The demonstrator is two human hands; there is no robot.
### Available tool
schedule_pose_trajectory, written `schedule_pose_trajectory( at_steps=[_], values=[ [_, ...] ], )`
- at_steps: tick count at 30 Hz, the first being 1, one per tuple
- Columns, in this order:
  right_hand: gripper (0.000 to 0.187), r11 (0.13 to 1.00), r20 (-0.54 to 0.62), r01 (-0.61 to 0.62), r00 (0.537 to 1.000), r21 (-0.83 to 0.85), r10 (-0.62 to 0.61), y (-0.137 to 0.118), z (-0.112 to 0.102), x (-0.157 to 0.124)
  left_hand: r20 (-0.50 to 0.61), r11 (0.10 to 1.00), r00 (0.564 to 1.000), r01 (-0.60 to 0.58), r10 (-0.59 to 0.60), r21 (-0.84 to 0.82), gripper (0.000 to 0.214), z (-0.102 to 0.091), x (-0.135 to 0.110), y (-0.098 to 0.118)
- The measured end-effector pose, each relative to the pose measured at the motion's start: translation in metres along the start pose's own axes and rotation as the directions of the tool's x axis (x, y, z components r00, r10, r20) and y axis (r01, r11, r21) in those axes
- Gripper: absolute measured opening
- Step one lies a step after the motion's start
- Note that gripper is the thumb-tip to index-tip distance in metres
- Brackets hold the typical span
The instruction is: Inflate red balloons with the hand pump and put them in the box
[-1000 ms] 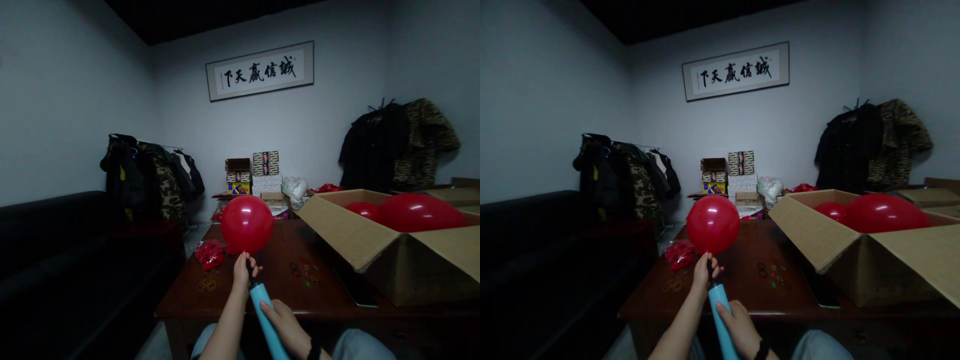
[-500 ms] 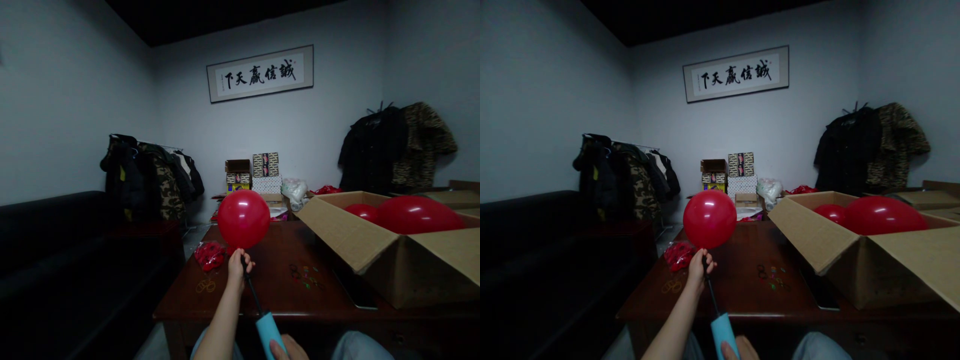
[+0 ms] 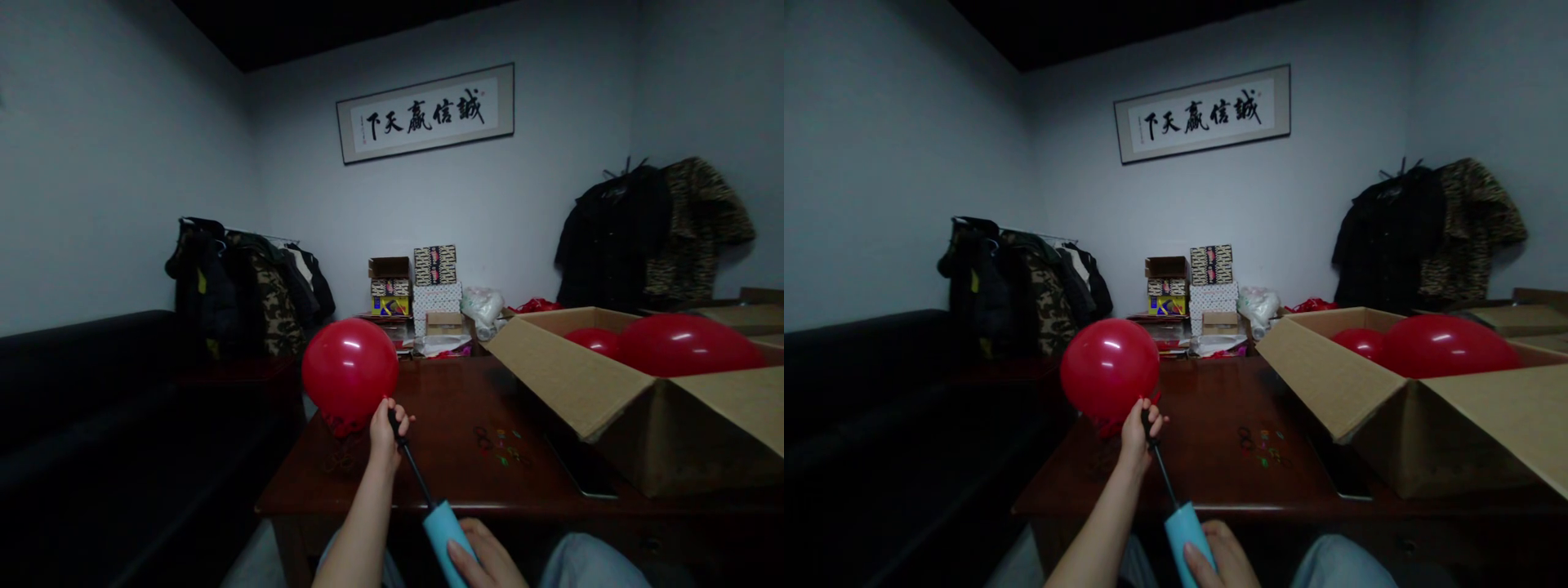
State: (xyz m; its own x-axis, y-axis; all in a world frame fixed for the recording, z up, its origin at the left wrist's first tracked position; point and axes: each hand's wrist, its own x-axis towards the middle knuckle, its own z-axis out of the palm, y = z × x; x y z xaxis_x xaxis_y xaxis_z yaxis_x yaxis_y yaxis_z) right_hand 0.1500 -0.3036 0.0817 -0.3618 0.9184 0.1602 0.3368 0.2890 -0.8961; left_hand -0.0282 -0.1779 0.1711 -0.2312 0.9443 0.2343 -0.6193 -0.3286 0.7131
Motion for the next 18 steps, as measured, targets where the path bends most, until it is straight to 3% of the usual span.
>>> schedule_pose_trajectory(
  at_steps=[6,11,18],
  values=[
    [0.059,0.999,-0.065,-0.032,0.997,0.000,0.032,-0.034,-0.015,0.050,0.040,0.996,0.996,0.085,-0.085,-0.013,0.033,0.011,0.003,-0.023],
    [0.061,0.999,-0.088,-0.029,0.996,-0.022,0.027,-0.026,-0.016,0.090,0.012,0.988,0.990,0.144,-0.144,-0.059,0.031,0.005,0.013,-0.028],
    [0.067,0.999,-0.029,-0.041,0.999,-0.034,0.040,-0.012,-0.011,0.099,-0.037,0.989,0.989,0.147,-0.146,0.011,0.030,-0.012,0.019,-0.039]
  ],
)
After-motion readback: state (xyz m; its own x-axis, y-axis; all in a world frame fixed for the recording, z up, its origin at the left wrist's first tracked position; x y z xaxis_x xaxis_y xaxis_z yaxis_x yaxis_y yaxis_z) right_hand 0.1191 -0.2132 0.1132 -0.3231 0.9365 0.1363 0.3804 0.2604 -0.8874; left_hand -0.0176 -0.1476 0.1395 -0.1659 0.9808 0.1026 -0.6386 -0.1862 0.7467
